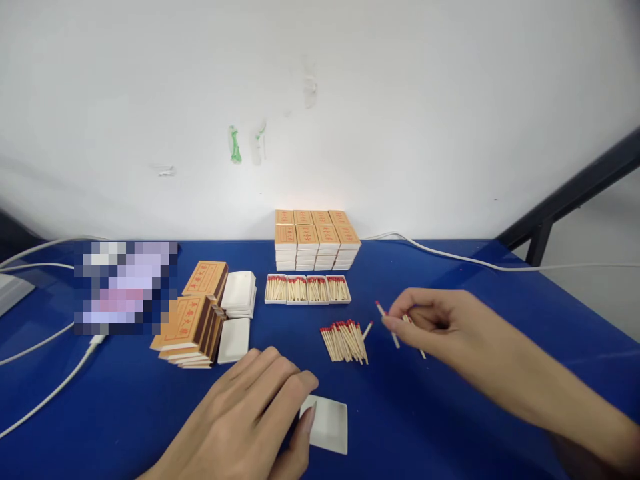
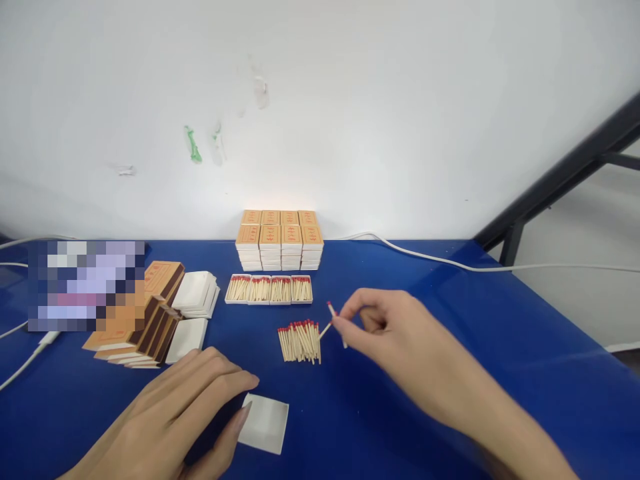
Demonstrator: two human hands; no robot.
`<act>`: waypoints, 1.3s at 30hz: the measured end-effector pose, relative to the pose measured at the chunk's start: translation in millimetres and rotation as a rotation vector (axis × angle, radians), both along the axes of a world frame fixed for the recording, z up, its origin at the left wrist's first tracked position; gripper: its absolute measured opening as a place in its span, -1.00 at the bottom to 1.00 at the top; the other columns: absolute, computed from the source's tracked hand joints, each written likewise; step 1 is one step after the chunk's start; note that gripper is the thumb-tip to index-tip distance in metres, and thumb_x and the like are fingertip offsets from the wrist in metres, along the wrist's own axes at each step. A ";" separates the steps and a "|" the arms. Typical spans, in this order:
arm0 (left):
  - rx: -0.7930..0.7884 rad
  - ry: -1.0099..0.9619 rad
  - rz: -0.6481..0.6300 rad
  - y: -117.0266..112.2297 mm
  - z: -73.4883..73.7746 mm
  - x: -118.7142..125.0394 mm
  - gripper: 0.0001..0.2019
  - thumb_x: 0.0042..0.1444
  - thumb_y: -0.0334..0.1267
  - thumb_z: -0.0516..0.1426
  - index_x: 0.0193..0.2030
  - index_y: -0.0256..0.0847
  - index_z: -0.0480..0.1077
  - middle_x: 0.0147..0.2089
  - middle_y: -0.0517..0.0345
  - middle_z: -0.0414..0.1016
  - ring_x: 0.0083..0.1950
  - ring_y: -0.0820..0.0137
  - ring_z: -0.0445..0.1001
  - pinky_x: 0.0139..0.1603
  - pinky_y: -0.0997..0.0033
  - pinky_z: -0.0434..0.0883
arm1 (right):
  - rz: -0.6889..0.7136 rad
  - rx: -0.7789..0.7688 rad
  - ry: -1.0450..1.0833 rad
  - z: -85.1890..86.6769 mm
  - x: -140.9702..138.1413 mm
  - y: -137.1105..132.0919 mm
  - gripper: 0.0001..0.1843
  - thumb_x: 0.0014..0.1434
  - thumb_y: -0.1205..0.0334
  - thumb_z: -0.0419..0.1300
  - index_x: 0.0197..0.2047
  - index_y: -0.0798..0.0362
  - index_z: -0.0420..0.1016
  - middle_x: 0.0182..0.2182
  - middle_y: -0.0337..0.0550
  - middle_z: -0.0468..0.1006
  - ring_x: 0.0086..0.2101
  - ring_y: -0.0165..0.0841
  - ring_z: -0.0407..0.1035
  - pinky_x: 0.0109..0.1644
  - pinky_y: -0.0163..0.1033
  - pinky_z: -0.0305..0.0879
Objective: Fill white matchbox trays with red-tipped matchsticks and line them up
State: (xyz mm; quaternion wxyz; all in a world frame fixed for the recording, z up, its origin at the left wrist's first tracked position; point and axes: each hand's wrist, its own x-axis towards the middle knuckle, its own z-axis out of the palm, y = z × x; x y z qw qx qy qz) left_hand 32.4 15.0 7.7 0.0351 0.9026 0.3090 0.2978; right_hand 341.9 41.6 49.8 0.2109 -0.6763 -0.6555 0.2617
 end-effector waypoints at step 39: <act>0.055 0.038 -0.008 2.3 -2.2 -0.9 -0.73 0.39 -0.46 0.10 0.17 -0.25 0.45 -0.02 -0.05 0.66 0.01 0.12 0.72 0.14 0.04 0.71 | 0.017 -0.080 -0.328 -10.4 -20.1 -1.7 -0.54 0.46 -0.23 0.09 -0.30 -0.14 0.60 -0.52 -0.25 0.42 -0.43 -0.25 0.32 -0.36 -0.15 0.06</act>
